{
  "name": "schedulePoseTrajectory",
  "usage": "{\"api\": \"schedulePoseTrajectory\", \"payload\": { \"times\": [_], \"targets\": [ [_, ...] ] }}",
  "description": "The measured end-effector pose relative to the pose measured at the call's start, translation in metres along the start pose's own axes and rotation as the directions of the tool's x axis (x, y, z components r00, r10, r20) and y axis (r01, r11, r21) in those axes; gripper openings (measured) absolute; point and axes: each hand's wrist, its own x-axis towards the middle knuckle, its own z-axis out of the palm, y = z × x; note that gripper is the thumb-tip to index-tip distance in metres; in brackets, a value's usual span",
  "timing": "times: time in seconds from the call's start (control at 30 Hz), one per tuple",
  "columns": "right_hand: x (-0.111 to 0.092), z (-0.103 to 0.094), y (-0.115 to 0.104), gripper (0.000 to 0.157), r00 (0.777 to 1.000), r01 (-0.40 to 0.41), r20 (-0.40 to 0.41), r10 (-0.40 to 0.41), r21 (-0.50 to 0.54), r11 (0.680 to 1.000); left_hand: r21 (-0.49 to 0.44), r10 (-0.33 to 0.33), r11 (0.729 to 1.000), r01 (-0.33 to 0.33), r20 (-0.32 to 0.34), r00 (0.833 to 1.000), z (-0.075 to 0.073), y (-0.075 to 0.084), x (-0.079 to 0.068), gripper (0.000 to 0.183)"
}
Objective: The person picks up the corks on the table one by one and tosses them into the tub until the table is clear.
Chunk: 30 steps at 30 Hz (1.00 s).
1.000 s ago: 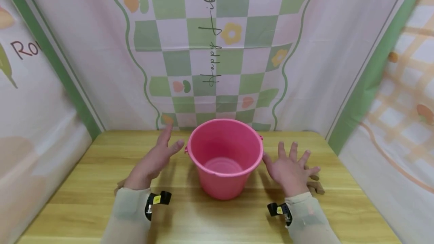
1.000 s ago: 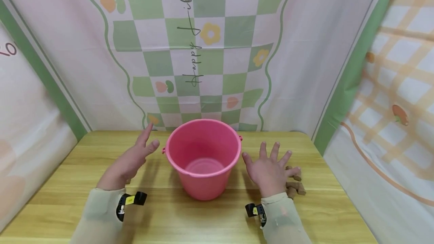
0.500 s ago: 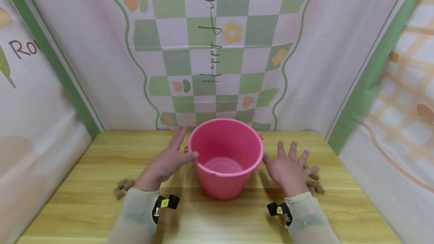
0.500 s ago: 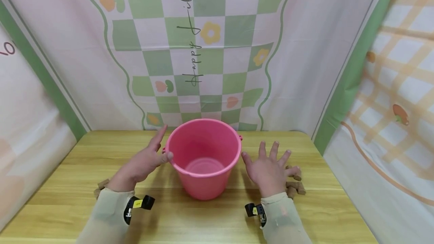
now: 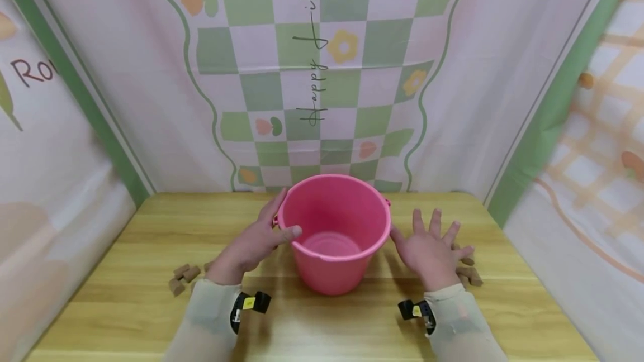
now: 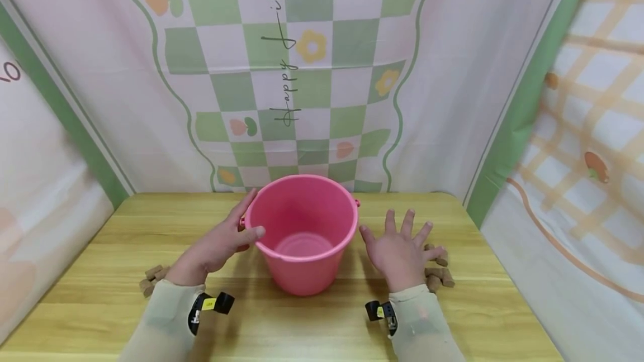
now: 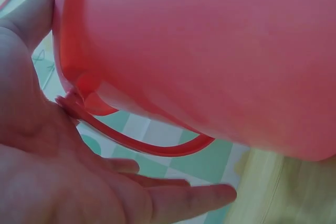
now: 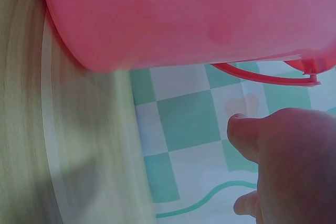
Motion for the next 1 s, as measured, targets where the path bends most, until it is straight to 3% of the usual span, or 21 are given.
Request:
{"api": "schedulePoseTrajectory", "payload": {
  "times": [0.43, 0.67, 1.0],
  "targets": [
    [0.0, -0.002, -0.001, 0.106, 1.0, 0.011, 0.016, -0.011, 0.004, 1.0, -0.087, 0.025, 0.996, -0.018, 0.079, 0.997, -0.003, 0.001, 0.005, 0.087],
    [0.001, -0.001, 0.002, 0.108, 1.0, 0.012, 0.017, -0.012, 0.005, 1.0, -0.16, 0.086, 0.985, -0.066, 0.121, 0.989, -0.009, 0.0, 0.006, 0.087],
    [0.001, -0.001, 0.004, 0.106, 1.0, 0.011, 0.013, -0.011, 0.003, 1.0, -0.081, 0.058, 0.995, -0.051, 0.088, 0.994, -0.022, 0.004, 0.003, 0.091]
  ]
}}
